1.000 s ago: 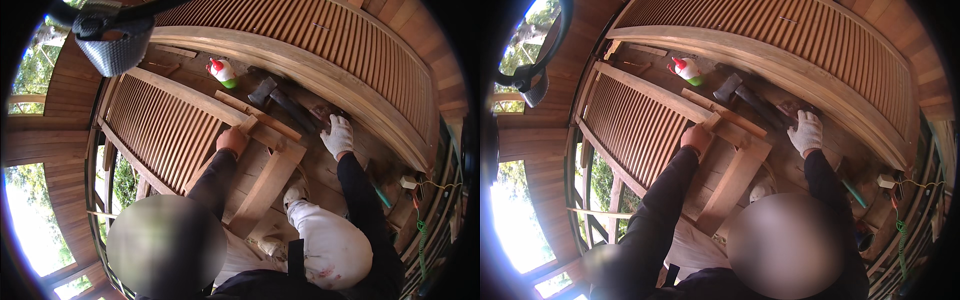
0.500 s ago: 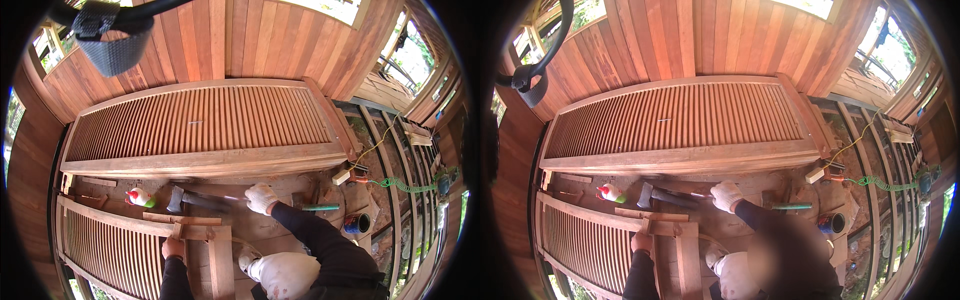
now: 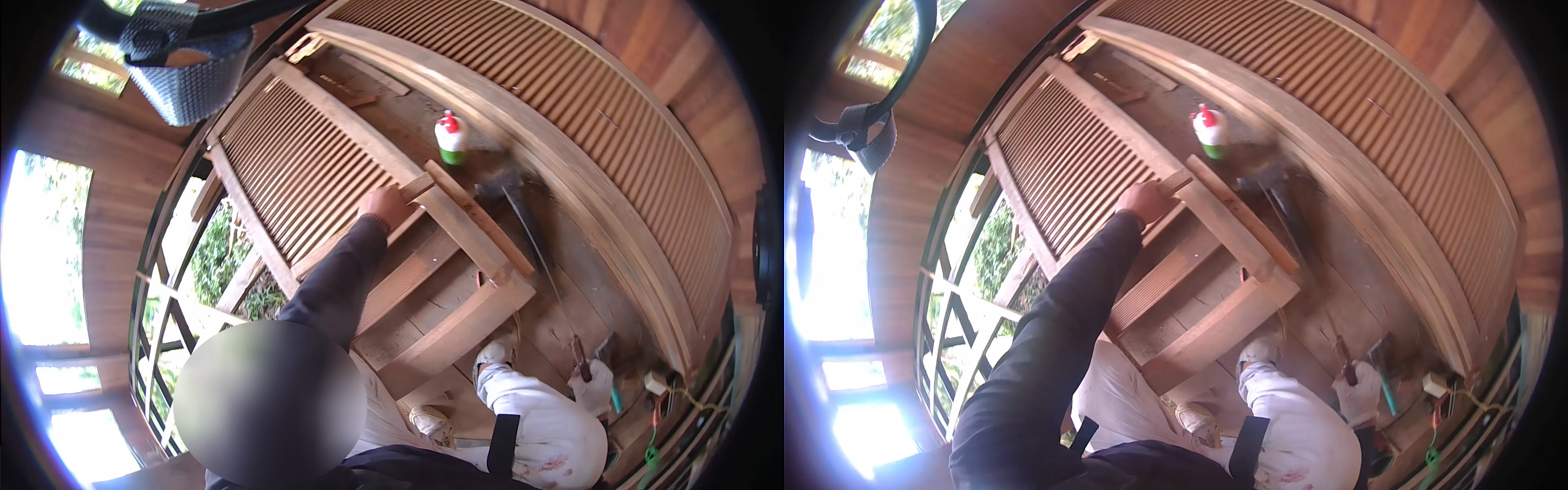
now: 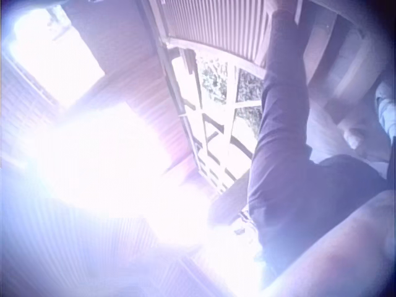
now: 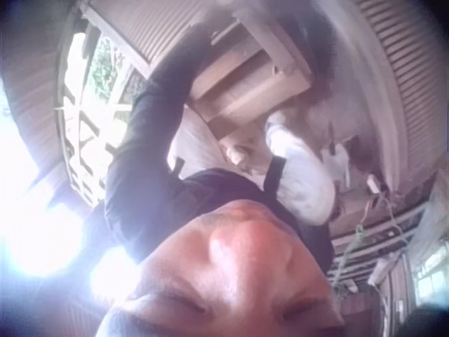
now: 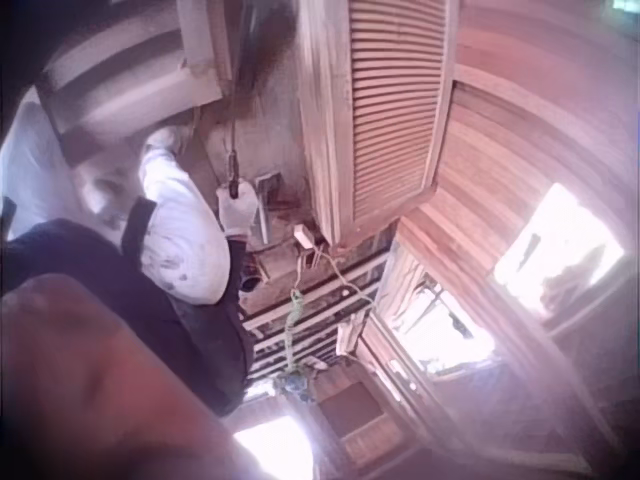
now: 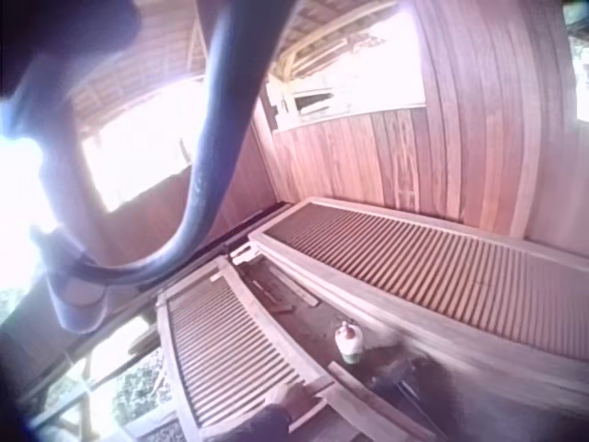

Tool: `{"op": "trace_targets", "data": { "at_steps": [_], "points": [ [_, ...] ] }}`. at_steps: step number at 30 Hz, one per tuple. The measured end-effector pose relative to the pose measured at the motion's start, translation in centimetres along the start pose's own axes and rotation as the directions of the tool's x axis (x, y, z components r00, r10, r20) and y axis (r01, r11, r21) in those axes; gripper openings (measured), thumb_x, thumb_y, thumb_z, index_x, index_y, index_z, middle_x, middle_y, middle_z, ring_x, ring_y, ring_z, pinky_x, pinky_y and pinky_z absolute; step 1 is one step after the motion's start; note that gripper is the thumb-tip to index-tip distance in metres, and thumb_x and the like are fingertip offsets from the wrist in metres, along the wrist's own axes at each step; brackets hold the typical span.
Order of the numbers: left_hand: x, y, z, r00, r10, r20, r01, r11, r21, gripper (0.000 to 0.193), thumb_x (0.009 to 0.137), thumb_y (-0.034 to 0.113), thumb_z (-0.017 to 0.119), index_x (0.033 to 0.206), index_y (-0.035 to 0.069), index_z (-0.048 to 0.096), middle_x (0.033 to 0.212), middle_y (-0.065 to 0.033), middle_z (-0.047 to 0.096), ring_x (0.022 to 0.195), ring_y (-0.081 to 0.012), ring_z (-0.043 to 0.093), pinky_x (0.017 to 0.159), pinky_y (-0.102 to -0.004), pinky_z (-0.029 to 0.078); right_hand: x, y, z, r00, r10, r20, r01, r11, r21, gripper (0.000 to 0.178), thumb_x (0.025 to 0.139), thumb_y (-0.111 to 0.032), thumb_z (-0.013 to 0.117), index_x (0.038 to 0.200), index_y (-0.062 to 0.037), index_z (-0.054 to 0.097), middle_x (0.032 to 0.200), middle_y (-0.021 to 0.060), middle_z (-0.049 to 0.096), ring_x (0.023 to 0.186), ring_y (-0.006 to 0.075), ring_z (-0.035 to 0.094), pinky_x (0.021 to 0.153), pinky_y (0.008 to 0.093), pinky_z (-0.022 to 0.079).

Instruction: The person installs thin wooden slats into a curved wooden frame. They apply glue to the slats, position them between existing pieces, and use a hammer to tap them into place. The person repeats this process for multiple slats.

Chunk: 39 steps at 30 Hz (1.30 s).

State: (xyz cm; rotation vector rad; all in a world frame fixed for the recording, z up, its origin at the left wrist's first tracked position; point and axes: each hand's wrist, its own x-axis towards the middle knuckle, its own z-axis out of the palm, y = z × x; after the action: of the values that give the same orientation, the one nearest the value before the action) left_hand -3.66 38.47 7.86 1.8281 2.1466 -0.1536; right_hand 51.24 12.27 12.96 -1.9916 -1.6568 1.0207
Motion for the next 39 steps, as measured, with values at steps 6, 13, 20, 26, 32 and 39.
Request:
{"op": "trace_targets", "data": {
  "at_steps": [6,13,20,26,32,39],
  "points": [
    [0.7,0.2,-0.1,0.995,-0.101,-0.027,0.097,0.989,-0.109,0.084,0.085,0.080,0.059,0.105,0.000,0.075,0.101,-0.0215,0.076,0.100,-0.0359,0.073,0.089,-0.0465,0.055,3.7,-5.7,2.1,0.938,-0.059,0.343,-0.086,0.915,0.394,0.014,0.078,-0.003,0.074,0.084,-0.0003,0.062,0.076,0.0042,0.062,0.068,0.0124,0.062,0.062,0.0295,0.051],
    [1.6,0.0,1.8,0.978,-0.166,-0.128,0.144,0.976,-0.162,0.074,0.099,0.071,0.043,0.093,0.006,0.077,0.089,-0.0210,0.075,0.091,-0.0387,0.073,0.084,-0.0503,0.056,8.6,-11.8,5.4,0.826,-0.198,0.527,-0.131,0.842,0.523,0.020,0.088,-0.009,0.072,0.100,-0.0002,0.059,0.085,0.0038,0.064,0.073,0.0092,0.060,0.067,0.0262,0.052],
    [2.0,-1.0,1.4,0.980,-0.164,-0.112,0.143,0.974,-0.178,0.078,0.100,0.072,0.038,0.096,0.004,0.075,0.092,-0.0212,0.075,0.092,-0.0377,0.072,0.083,-0.0498,0.056,11.0,-14.9,6.6,0.771,-0.392,0.501,0.070,0.836,0.545,0.063,0.075,-0.043,0.091,0.108,-0.0002,0.057,0.087,0.0031,0.060,0.075,0.0101,0.057,0.070,0.0281,0.052],
    [2.6,-0.9,2.2,0.972,-0.163,-0.167,0.128,0.970,-0.206,0.074,0.100,0.070,0.041,0.096,0.005,0.077,0.099,-0.0195,0.074,0.097,-0.0360,0.072,0.085,-0.0481,0.055,11.9,-17.9,5.8,0.696,-0.635,0.334,0.433,0.743,0.510,0.066,0.067,-0.045,0.096,0.103,-0.0037,0.059,0.086,0.0046,0.060,0.072,0.0159,0.058,0.068,0.0332,0.051],
    [2.5,-1.3,2.3,0.963,-0.221,-0.153,0.182,0.955,-0.235,0.066,0.100,0.065,0.047,0.094,0.007,0.076,0.097,-0.0193,0.073,0.096,-0.0367,0.071,0.086,-0.0482,0.055,11.8,-18.5,7.8,0.676,-0.722,0.145,0.696,0.691,0.196,0.033,0.082,-0.012,0.079,0.111,-0.0078,0.064,0.089,0.0077,0.062,0.073,0.0316,0.063,0.063,0.0430,0.051],
    [2.5,-1.2,3.1,0.916,-0.148,-0.374,0.078,0.977,-0.197,0.056,0.099,0.059,0.055,0.092,0.007,0.072,0.099,-0.0182,0.072,0.102,-0.0366,0.068,0.090,-0.0480,0.053,11.6,-17.8,8.2,0.669,-0.731,0.137,0.701,0.681,0.213,0.027,0.085,-0.013,0.078,0.107,-0.0099,0.064,0.087,0.0073,0.062,0.071,0.0320,0.063,0.062,0.0432,0.051]
  ]
}}
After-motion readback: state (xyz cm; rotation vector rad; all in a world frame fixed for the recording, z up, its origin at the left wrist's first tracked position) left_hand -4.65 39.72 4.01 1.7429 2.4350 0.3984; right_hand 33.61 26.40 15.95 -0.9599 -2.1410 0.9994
